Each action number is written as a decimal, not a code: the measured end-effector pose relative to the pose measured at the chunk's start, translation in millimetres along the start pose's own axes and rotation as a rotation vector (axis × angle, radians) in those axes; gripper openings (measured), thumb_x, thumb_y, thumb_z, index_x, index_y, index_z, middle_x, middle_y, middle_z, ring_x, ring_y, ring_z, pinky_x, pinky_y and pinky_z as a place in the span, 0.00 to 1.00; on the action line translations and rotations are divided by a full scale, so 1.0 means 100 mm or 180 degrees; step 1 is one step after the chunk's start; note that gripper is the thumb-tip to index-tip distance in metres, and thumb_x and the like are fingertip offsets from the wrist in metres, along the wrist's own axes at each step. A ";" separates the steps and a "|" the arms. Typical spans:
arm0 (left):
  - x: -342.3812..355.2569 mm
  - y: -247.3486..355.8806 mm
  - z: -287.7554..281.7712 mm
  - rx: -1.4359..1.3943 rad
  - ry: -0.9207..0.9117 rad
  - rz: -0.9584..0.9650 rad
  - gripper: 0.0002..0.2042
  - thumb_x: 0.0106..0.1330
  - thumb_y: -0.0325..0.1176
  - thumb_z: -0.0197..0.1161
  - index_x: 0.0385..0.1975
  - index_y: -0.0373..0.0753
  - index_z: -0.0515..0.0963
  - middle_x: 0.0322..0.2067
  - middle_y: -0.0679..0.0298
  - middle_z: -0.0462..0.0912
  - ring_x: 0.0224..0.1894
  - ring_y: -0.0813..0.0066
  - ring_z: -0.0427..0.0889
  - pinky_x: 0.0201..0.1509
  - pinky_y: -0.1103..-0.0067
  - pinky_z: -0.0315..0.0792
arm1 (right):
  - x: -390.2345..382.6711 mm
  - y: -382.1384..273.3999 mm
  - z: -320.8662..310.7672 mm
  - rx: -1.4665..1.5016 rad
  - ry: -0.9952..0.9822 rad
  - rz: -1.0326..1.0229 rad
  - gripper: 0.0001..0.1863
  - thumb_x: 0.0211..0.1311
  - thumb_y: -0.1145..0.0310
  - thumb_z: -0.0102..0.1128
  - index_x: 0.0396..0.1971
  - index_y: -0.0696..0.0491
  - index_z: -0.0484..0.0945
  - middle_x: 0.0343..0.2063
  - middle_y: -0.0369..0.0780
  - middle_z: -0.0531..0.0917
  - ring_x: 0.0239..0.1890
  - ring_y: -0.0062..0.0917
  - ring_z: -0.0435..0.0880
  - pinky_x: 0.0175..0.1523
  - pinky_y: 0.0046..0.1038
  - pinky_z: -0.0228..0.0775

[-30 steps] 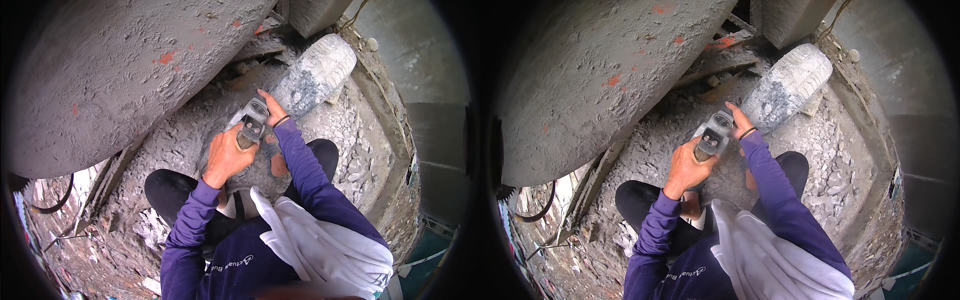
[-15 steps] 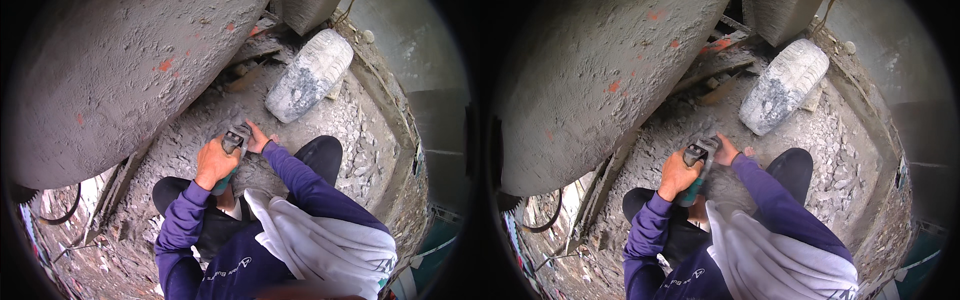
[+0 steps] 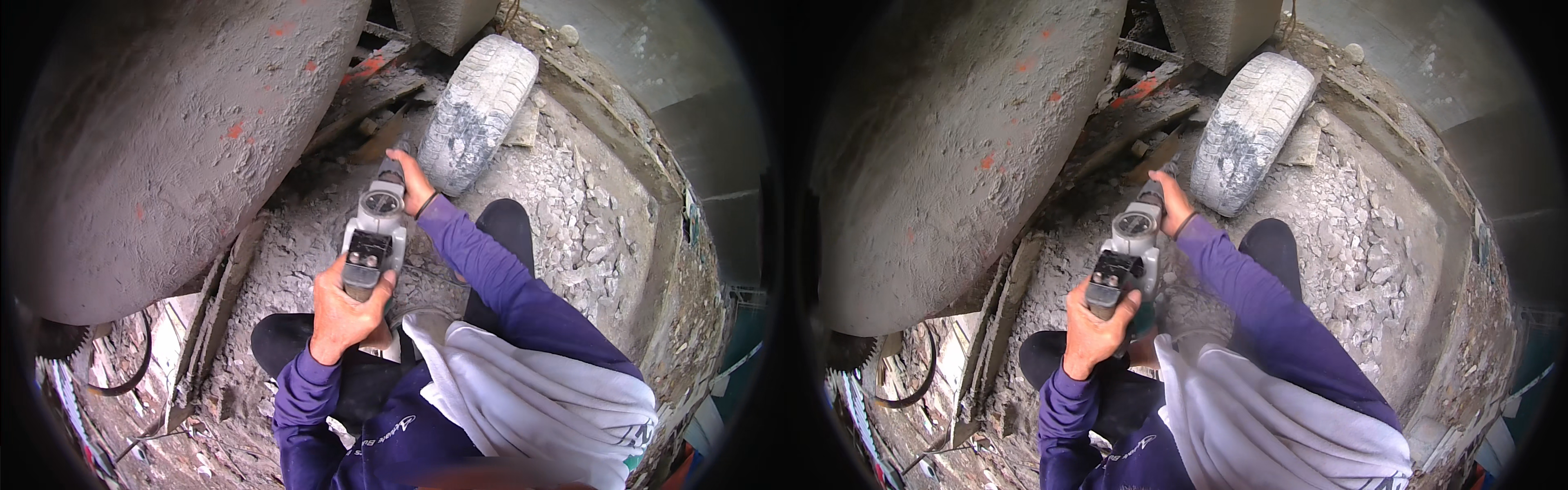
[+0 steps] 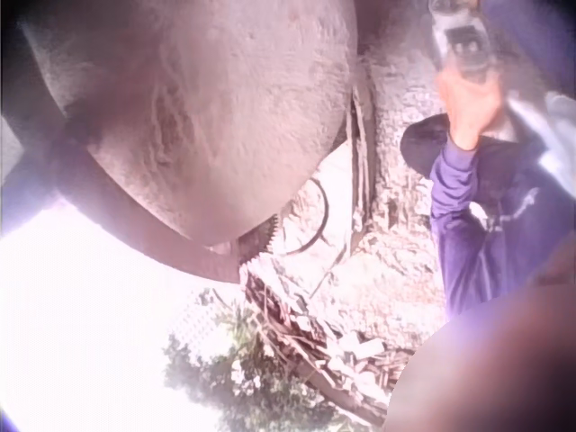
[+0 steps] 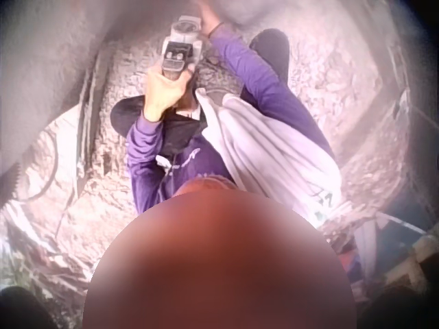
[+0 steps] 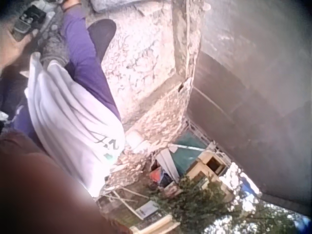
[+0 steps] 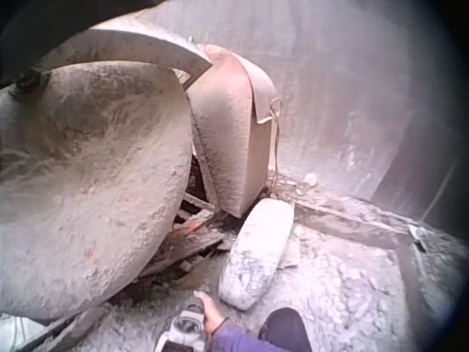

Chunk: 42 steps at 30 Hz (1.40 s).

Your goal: The person uses a handheld angle grinder to grind a concrete surface near a large cylindrical object. They repeatedly reposition the tool and clear debris by hand while working in a confined area.

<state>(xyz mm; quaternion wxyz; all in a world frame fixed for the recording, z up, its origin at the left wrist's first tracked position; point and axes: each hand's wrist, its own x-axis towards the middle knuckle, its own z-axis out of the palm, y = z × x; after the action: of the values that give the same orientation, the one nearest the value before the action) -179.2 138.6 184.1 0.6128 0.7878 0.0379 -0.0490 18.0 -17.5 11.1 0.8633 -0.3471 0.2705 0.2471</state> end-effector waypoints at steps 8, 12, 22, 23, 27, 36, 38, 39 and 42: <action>0.84 0.12 0.06 -0.0394 0.0361 0.0380 0.10 0.65 0.31 0.72 0.40 0.32 0.84 0.32 0.68 0.85 0.35 0.82 0.78 0.43 0.78 0.74 | 0.58 -1.01 0.39 -0.0148 -0.0172 -0.0333 0.16 0.68 0.53 0.65 0.36 0.51 0.78 0.28 0.41 0.84 0.32 0.36 0.86 0.44 0.45 0.83; 1.00 0.08 0.10 -0.0193 0.0299 0.0206 0.10 0.64 0.31 0.72 0.40 0.31 0.84 0.32 0.69 0.85 0.35 0.82 0.78 0.43 0.78 0.74 | 0.86 -0.93 0.15 -0.0214 -0.0241 -0.0039 0.27 0.66 0.51 0.65 0.55 0.56 0.75 0.50 0.48 0.84 0.50 0.39 0.87 0.53 0.52 0.80; 1.67 -0.07 0.48 -0.0213 0.0487 0.0148 0.07 0.65 0.30 0.71 0.32 0.35 0.81 0.24 0.71 0.80 0.27 0.84 0.74 0.32 0.81 0.68 | 1.51 -1.14 -0.15 -0.0408 0.0099 -0.0001 0.19 0.67 0.51 0.65 0.45 0.51 0.80 0.37 0.40 0.87 0.40 0.37 0.87 0.52 0.47 0.80; 1.74 -0.10 0.49 -0.0236 0.0429 0.0073 0.07 0.65 0.30 0.71 0.35 0.34 0.83 0.27 0.70 0.83 0.30 0.83 0.76 0.36 0.80 0.71 | 1.58 -1.18 -0.19 -0.0402 0.0048 -0.0011 0.23 0.65 0.51 0.66 0.50 0.52 0.78 0.42 0.41 0.85 0.43 0.37 0.86 0.53 0.48 0.79; 1.96 -0.25 0.59 -0.0283 0.0286 -0.0142 0.09 0.64 0.28 0.71 0.42 0.32 0.86 0.32 0.69 0.86 0.34 0.83 0.79 0.41 0.79 0.75 | 1.87 -1.29 -0.38 -0.0427 0.0127 -0.0125 0.33 0.63 0.50 0.68 0.60 0.57 0.74 0.52 0.45 0.83 0.50 0.37 0.86 0.55 0.52 0.76; 2.28 0.03 0.48 -0.0166 0.0204 -0.0283 0.06 0.65 0.28 0.70 0.29 0.33 0.82 0.22 0.73 0.79 0.25 0.86 0.73 0.29 0.80 0.67 | 1.78 -1.37 -0.14 -0.0176 0.0139 -0.0003 0.24 0.69 0.47 0.63 0.49 0.53 0.80 0.43 0.43 0.87 0.45 0.38 0.88 0.54 0.49 0.79; 2.39 0.18 0.50 -0.0095 0.0119 -0.0231 0.06 0.64 0.29 0.70 0.29 0.33 0.82 0.22 0.72 0.79 0.24 0.85 0.73 0.29 0.79 0.67 | 1.83 -1.44 -0.12 0.0032 -0.0077 -0.0025 0.26 0.71 0.41 0.59 0.46 0.51 0.81 0.43 0.44 0.88 0.48 0.39 0.87 0.59 0.48 0.78; 2.44 0.27 0.51 -0.0037 0.0075 -0.0238 0.07 0.64 0.29 0.71 0.28 0.33 0.82 0.21 0.72 0.80 0.24 0.85 0.74 0.29 0.79 0.67 | 1.82 -1.43 -0.14 0.0186 -0.0208 -0.0123 0.27 0.72 0.40 0.58 0.47 0.52 0.81 0.45 0.44 0.88 0.49 0.39 0.87 0.61 0.48 0.78; 2.58 0.49 0.46 0.0289 0.0039 -0.0239 0.11 0.62 0.33 0.71 0.25 0.31 0.81 0.19 0.69 0.80 0.23 0.82 0.75 0.29 0.76 0.67 | 1.57 -1.41 0.05 0.0506 -0.0567 -0.0270 0.32 0.74 0.38 0.52 0.54 0.53 0.81 0.51 0.47 0.87 0.54 0.41 0.86 0.66 0.45 0.74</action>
<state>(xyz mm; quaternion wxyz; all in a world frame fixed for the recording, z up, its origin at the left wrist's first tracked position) 81.7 81.9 188.2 0.5739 0.8131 0.0689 -0.0688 220.8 -66.5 -20.3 0.9184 -0.2653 0.1966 0.2179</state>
